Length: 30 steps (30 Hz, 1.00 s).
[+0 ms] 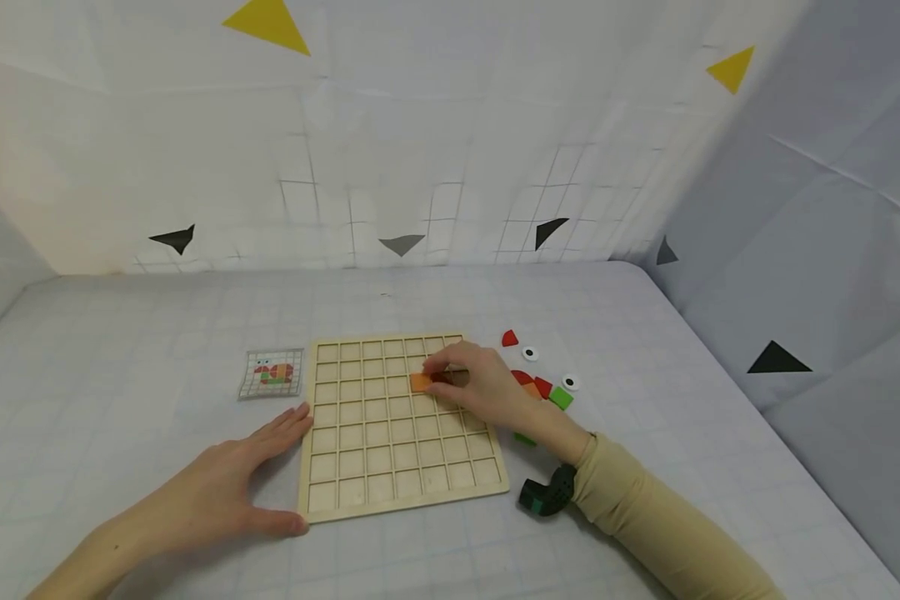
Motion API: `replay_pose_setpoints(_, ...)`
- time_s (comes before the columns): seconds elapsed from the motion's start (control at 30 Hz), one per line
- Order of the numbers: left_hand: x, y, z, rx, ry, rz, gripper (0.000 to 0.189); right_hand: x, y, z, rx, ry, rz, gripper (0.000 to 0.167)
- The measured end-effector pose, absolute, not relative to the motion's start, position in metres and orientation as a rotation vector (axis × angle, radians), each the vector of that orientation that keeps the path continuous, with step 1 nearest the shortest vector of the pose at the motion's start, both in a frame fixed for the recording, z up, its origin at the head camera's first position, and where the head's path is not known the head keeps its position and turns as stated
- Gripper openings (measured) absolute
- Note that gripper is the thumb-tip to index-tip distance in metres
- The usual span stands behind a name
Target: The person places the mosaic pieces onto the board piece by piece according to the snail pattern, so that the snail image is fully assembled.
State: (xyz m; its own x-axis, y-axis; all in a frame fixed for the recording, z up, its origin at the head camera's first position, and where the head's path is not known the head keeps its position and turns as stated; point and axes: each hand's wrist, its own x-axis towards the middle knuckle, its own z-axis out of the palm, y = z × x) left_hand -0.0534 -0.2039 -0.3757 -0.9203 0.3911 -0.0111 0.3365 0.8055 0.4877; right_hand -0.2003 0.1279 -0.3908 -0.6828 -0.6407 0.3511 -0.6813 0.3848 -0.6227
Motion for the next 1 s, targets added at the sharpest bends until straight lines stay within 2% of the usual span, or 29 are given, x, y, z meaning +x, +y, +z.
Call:
replay_pose_setpoints(0.3,-0.0563,-0.206,-0.3752,0.583,2.866,0.746,0.112,-0.2016,0.1284,-0.3938,1.221,-2.562,1.131,0.025)
replay_pose_setpoints(1.0,-0.0555,-0.2079,-0.3768,0.609,2.871,0.741,0.108,-0.2014,0.1288,-0.3952,1.228,-2.538,1.137,0.023)
